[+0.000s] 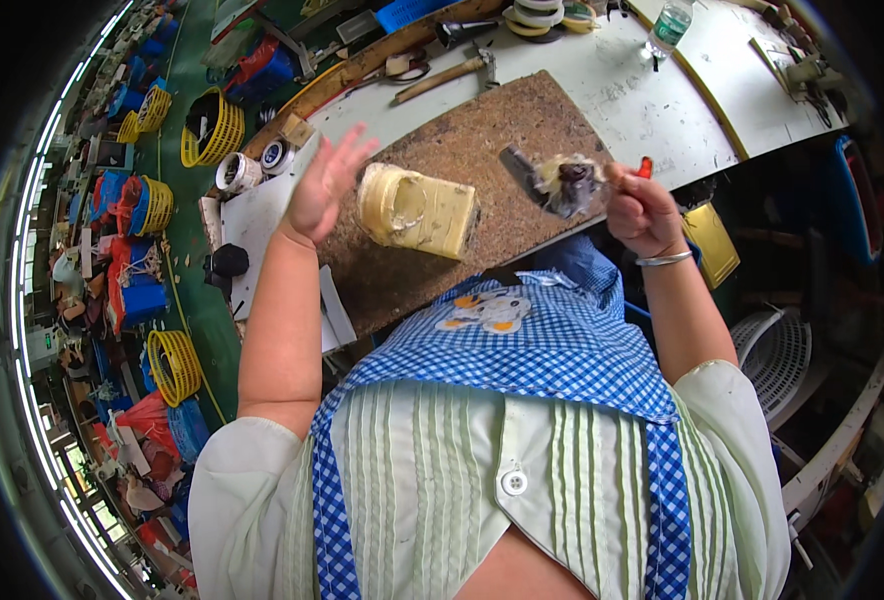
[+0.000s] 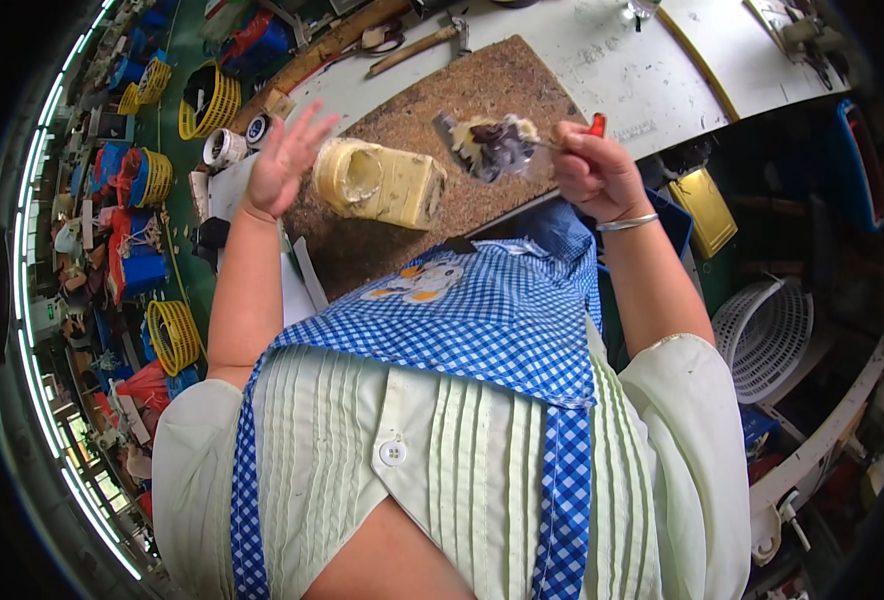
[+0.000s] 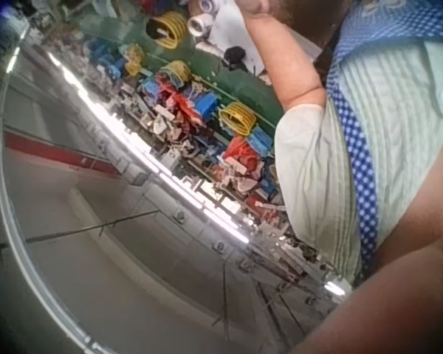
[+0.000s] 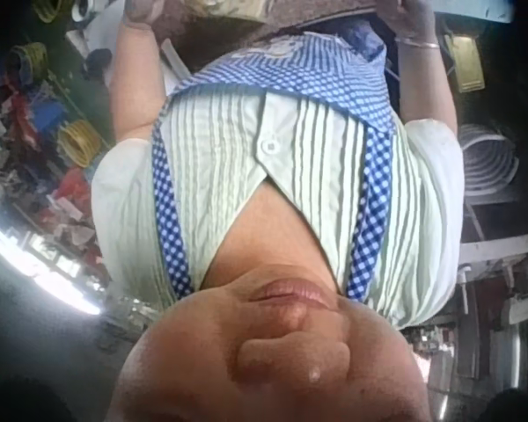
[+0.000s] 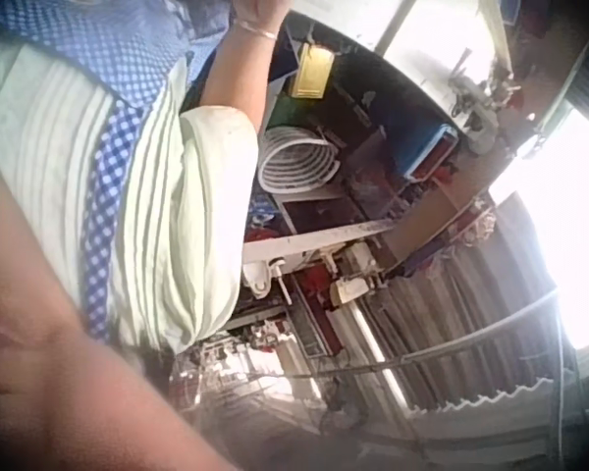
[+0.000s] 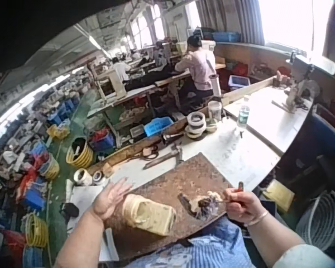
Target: The person applies glue to the interior and edges of a shoe component using a glue applicator.
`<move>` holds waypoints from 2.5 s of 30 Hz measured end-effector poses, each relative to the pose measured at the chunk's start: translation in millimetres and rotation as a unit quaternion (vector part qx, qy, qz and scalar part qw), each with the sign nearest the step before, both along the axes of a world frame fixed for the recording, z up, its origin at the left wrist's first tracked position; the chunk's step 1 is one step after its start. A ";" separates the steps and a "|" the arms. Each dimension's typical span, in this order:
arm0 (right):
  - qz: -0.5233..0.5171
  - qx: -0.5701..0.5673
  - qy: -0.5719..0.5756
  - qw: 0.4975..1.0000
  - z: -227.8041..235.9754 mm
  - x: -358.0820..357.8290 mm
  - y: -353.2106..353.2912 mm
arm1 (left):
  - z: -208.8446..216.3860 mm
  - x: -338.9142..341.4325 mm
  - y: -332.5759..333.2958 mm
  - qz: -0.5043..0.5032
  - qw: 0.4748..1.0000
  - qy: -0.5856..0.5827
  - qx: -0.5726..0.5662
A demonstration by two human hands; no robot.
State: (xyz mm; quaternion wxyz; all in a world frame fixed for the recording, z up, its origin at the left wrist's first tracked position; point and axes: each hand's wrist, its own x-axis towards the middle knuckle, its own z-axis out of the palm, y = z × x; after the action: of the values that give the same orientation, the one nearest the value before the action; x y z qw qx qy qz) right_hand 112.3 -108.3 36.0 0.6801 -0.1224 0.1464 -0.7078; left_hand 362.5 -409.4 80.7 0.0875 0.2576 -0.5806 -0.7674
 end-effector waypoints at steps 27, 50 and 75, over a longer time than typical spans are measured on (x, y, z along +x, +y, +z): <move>-0.048 0.085 0.144 0.985 -4.1 -8.6 55.8 | 59.1 -62.7 119.0 -0.063 0.976 -0.004 -0.209; -0.450 0.577 -0.059 0.680 -122.8 51.4 331.5 | -122.3 -263.7 294.4 -0.349 0.692 0.005 -0.632; -0.409 0.327 0.149 0.839 -81.1 -61.1 83.2 | -19.7 4.9 62.1 0.297 0.816 -0.228 -0.440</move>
State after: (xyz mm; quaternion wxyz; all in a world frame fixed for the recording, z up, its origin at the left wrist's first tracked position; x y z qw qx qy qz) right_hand 51.2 -25.1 -45.1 0.2993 0.0745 0.5054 -0.8059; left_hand 367.4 -347.3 61.0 0.2802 0.5193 -0.7551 -0.2857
